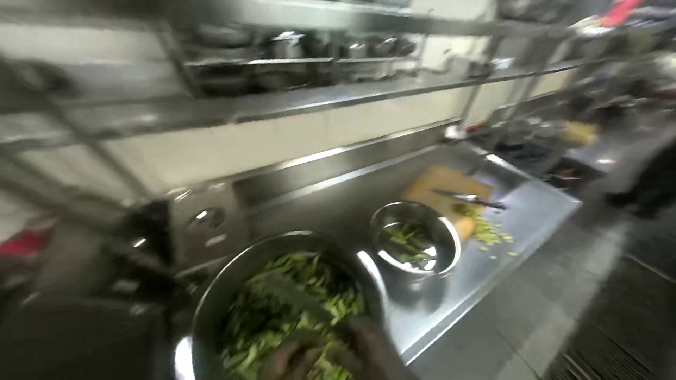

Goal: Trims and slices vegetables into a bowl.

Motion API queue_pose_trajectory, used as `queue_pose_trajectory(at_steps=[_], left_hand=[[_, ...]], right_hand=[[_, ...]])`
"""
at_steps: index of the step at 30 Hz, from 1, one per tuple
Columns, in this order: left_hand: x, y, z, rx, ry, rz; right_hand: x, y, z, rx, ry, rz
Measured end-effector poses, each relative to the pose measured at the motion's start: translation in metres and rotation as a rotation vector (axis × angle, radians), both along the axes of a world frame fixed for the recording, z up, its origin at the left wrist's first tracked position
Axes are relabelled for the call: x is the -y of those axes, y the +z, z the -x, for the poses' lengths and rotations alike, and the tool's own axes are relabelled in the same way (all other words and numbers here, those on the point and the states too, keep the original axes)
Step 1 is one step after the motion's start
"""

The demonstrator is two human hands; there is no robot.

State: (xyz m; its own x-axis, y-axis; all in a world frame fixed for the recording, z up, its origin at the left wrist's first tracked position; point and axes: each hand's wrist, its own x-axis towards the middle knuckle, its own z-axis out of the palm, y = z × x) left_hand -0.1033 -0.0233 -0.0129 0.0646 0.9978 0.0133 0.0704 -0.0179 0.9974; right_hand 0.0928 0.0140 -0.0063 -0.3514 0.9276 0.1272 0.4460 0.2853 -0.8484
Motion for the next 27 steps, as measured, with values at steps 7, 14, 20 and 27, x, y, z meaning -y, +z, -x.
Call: queue_pose_trajectory(at_steps=[7, 14, 20, 27], left_hand=[[0.002, -0.005, 0.0, 0.117, 0.019, 0.112], [0.003, 0.004, 0.001, 0.782, 0.267, 0.37], [0.005, 0.004, -0.007, 0.863, 0.225, 0.474], [0.006, 0.005, -0.014, 0.916, 0.173, 0.509]], right_hand=[[-0.002, -0.014, 0.002, -0.006, -0.071, -0.008], [0.003, -0.016, 0.001, 0.028, 0.091, 0.0], [0.008, -0.016, 0.007, 0.014, 0.078, -0.102], [0.008, -0.017, 0.007, 0.065, 0.069, -0.134]])
